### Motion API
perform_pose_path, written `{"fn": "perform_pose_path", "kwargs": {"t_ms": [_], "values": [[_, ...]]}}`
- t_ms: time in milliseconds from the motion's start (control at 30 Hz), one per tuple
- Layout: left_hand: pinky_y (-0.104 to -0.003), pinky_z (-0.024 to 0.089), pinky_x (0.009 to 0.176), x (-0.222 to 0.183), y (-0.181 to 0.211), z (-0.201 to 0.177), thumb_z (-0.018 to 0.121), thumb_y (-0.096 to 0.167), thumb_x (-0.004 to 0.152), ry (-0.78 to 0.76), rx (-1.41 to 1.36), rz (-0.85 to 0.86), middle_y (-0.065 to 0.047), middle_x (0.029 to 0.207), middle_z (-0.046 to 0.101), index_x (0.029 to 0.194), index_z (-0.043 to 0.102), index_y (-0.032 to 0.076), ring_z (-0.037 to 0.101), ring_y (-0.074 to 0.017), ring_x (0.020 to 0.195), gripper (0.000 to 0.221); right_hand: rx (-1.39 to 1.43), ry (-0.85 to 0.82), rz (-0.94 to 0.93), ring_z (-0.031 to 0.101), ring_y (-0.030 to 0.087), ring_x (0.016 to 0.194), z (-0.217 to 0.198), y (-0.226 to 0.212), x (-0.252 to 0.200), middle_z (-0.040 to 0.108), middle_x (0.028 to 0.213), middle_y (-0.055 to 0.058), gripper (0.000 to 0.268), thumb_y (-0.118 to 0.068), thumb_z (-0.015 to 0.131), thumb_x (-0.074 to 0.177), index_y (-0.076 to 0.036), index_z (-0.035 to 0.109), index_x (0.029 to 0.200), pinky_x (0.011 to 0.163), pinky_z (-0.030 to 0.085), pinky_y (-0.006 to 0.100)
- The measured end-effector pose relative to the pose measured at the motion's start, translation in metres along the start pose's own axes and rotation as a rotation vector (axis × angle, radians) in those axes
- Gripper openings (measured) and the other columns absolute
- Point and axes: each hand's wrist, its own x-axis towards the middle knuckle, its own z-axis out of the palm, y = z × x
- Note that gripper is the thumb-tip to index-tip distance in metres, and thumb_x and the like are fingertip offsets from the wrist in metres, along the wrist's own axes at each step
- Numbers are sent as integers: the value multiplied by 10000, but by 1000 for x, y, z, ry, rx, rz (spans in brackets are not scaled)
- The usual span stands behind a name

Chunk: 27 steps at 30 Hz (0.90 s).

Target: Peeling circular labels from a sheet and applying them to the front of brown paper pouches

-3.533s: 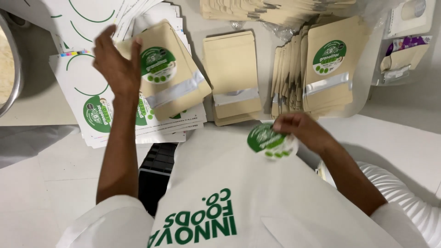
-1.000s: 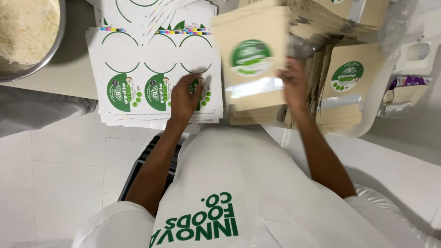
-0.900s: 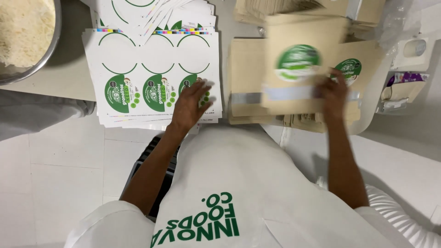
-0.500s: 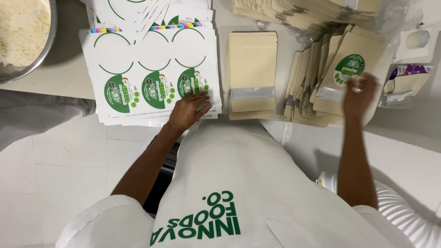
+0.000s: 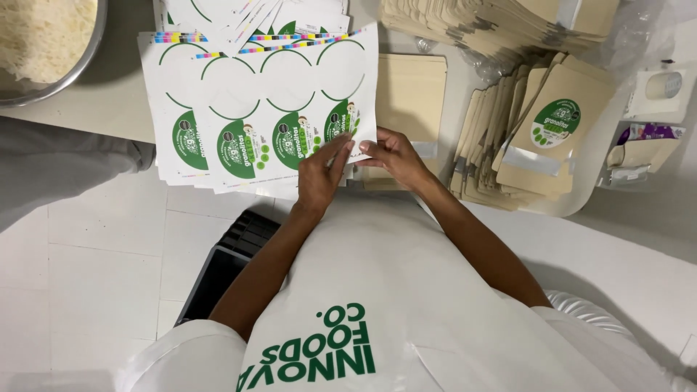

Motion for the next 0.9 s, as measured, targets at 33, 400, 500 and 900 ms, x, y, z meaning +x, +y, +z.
{"fn": "perform_pose_path", "kwargs": {"t_ms": [33,400,500,900], "values": [[-407,609,920,3,0,0,724,259,1010,32,41,19,-110,1072,779,1147,782,129,734,-286,1039,198,-23,-3,-3,734,237,1027,1,-5,-1,736,1101,141,312,-143,719,990,12,666,1255,910,626,506],[-217,610,705,55,22,-41,648,157,1029,478,-577,-391,81,558,571,981,742,88,658,-30,633,126,-70,227,56,744,283,933,-70,-9,-21,682,1013,158,376,-109,723,958,102,638,1257,860,647,496],[-214,520,746,25,54,-23,550,57,1032,332,-442,-209,67,761,602,1029,713,98,569,-52,819,168,335,446,15,761,278,929,-120,80,-28,685,1047,107,444,-222,764,914,9,613,1262,865,695,454],[-483,557,1001,14,16,7,720,264,992,-319,116,-45,-219,1271,701,1294,681,0,660,-398,1195,403,74,185,87,756,261,905,-27,16,-7,696,1031,105,355,-232,703,1009,-12,567,1253,863,675,509]]}}
